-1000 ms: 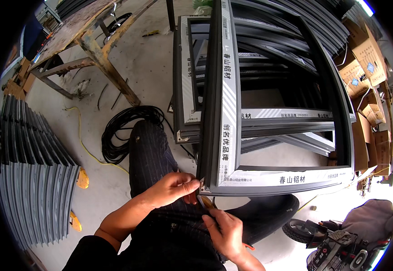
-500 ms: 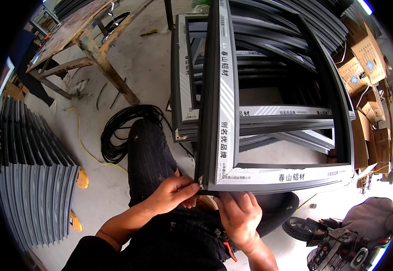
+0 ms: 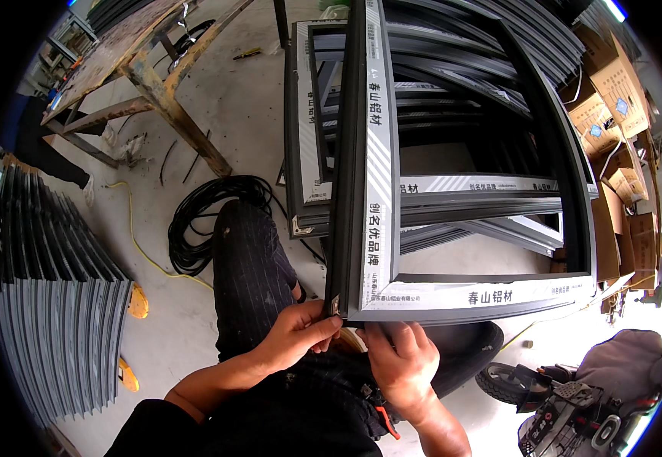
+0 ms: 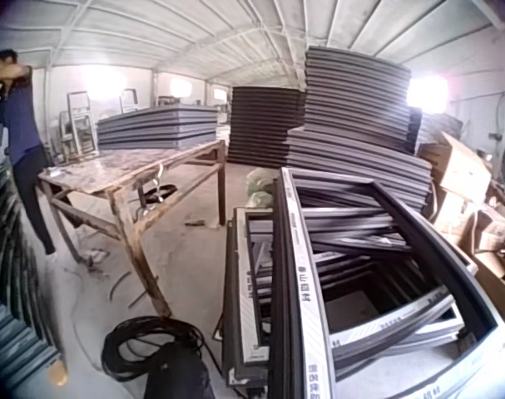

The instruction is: The person assembles metal window frames by inserting rubber weatherstripping into the frame channels and using a tool to cut the stripping. They lift and stack the frames after completing each one.

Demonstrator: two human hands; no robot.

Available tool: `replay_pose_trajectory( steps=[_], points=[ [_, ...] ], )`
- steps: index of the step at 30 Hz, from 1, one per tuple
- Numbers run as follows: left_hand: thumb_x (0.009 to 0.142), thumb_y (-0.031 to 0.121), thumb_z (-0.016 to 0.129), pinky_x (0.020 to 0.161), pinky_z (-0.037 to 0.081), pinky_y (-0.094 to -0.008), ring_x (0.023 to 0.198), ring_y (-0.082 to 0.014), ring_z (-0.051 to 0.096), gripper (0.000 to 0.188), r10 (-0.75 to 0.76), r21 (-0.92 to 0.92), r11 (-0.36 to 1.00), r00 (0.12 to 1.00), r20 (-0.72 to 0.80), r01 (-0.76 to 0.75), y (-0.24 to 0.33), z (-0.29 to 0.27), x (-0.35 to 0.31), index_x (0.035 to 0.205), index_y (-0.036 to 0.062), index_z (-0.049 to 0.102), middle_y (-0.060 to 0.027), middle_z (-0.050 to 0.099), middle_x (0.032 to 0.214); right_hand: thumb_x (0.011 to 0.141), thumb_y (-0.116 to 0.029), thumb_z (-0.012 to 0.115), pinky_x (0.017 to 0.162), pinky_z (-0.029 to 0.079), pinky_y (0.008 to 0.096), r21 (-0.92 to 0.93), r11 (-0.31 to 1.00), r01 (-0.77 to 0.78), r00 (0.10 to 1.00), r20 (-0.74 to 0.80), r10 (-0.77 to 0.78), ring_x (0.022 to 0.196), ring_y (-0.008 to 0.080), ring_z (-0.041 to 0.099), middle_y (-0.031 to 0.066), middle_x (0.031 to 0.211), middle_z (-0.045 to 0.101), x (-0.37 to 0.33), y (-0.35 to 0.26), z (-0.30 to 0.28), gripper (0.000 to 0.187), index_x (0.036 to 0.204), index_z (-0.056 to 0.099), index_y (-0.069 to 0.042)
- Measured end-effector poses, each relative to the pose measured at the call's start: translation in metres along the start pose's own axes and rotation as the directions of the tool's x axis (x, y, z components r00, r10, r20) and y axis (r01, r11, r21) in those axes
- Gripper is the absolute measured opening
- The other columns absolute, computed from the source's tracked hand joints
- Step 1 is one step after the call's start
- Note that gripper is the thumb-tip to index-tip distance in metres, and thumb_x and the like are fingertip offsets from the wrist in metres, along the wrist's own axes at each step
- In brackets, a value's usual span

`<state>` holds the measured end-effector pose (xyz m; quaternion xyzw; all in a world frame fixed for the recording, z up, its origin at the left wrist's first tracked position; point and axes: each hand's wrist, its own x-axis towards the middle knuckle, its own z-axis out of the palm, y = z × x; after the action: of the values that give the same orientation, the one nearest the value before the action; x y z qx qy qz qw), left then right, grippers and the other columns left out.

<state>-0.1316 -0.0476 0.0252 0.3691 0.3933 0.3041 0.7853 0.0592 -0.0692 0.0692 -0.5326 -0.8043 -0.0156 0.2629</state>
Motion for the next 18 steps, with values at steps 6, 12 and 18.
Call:
replay_pose_trajectory(
  steps=[6,12,18],
  points=[
    [0.098,0.027,0.058,0.056,0.042,-0.0221,0.061,-0.0076,0.052,0.026,0.039,-0.062,0.997,0.999,-0.019,-0.040,-0.005,0.015,0.001,0.095,0.0012,0.060,-0.0017,0.057,0.070,0.070,-0.012,0.073,0.051,0.048,0.0307,-0.044,0.999,0.028,0.998,0.065,-0.025,0.067,0.0190,0.057,0.0030,0.087,0.052,-0.001,0.000,-0.001,0.020,0.090,0.068,-0.009],
    [0.098,0.029,0.058,0.057,0.043,-0.0223,0.062,-0.0084,0.056,0.027,0.067,-0.166,0.984,0.998,-0.001,-0.066,-0.013,0.014,0.005,0.092,0.0026,0.061,-0.0030,0.060,0.071,0.067,-0.011,0.068,0.052,0.049,0.0297,-0.056,0.997,0.053,0.993,0.112,-0.046,0.067,0.0184,0.056,0.0034,0.088,0.052,0.000,0.002,-0.004,0.025,0.092,0.068,-0.008],
    [0.098,0.028,0.057,0.057,0.043,-0.0223,0.062,-0.0084,0.056,0.028,0.018,-0.120,0.993,1.000,-0.002,-0.018,-0.005,0.014,0.003,0.089,0.0023,0.061,-0.0031,0.061,0.071,0.067,-0.008,0.068,0.064,0.053,0.0333,-0.295,0.955,0.014,0.999,0.047,0.000,0.083,0.0222,0.062,0.0067,0.101,0.061,-0.038,0.046,-0.023,0.038,0.105,0.067,-0.008]
  ],
)
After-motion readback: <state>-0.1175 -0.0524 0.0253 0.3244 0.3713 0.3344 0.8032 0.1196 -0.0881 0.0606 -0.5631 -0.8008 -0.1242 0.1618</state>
